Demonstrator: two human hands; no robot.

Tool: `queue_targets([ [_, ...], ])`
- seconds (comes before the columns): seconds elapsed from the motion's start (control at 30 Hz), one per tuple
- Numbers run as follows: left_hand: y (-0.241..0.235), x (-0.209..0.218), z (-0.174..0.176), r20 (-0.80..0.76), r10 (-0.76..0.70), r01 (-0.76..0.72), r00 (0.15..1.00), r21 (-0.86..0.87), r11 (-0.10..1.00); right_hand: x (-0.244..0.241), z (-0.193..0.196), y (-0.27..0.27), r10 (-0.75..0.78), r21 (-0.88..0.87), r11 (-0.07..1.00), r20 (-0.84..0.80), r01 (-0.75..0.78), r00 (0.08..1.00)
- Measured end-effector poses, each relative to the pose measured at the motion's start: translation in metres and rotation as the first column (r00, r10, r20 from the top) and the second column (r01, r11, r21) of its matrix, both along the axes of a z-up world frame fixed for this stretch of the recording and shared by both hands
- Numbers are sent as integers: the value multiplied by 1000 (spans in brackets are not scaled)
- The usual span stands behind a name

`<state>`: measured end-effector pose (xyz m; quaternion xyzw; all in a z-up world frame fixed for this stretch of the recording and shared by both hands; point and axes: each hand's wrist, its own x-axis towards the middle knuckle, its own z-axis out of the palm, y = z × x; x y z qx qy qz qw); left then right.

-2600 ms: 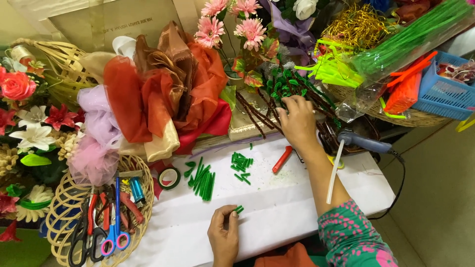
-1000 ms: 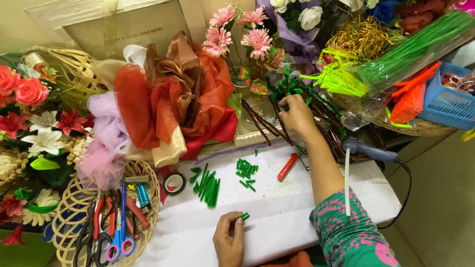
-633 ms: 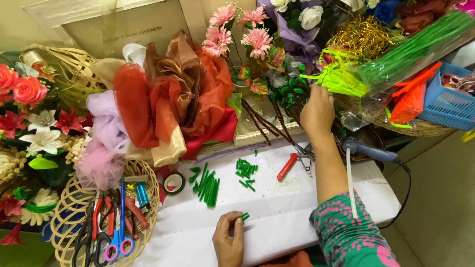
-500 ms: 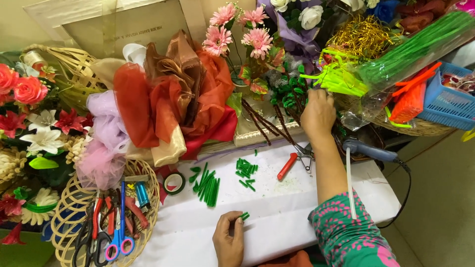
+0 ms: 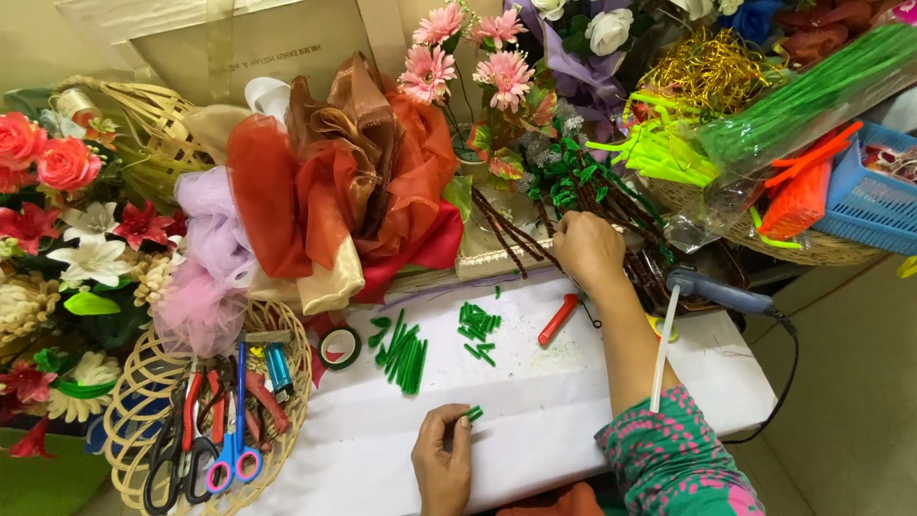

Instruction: The person uses red-handled shears to cut green plastic floral stems into short segments on a white table. They gather the cut pieces, briefly handle a brown twisted stem, and continue cutting and arranging the green segments.

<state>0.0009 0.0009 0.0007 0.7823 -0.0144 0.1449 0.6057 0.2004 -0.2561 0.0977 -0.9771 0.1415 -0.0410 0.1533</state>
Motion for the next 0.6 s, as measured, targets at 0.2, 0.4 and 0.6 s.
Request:
queue_targets([
  [0.2, -1, 0, 0, -8, 4, -4, 1000, 4, 1000, 0, -11, -1, -32, 83, 996, 227, 13, 973],
  [0.4, -1, -1, 2, -18, 2, -2, 1000, 1, 1000, -9, 13, 9, 26, 58, 998, 31, -27, 999],
  [0.6, -1, 0, 0, -15, 7, -7, 1000, 36, 999, 1, 2, 13, 78, 61, 995, 42, -80, 996],
])
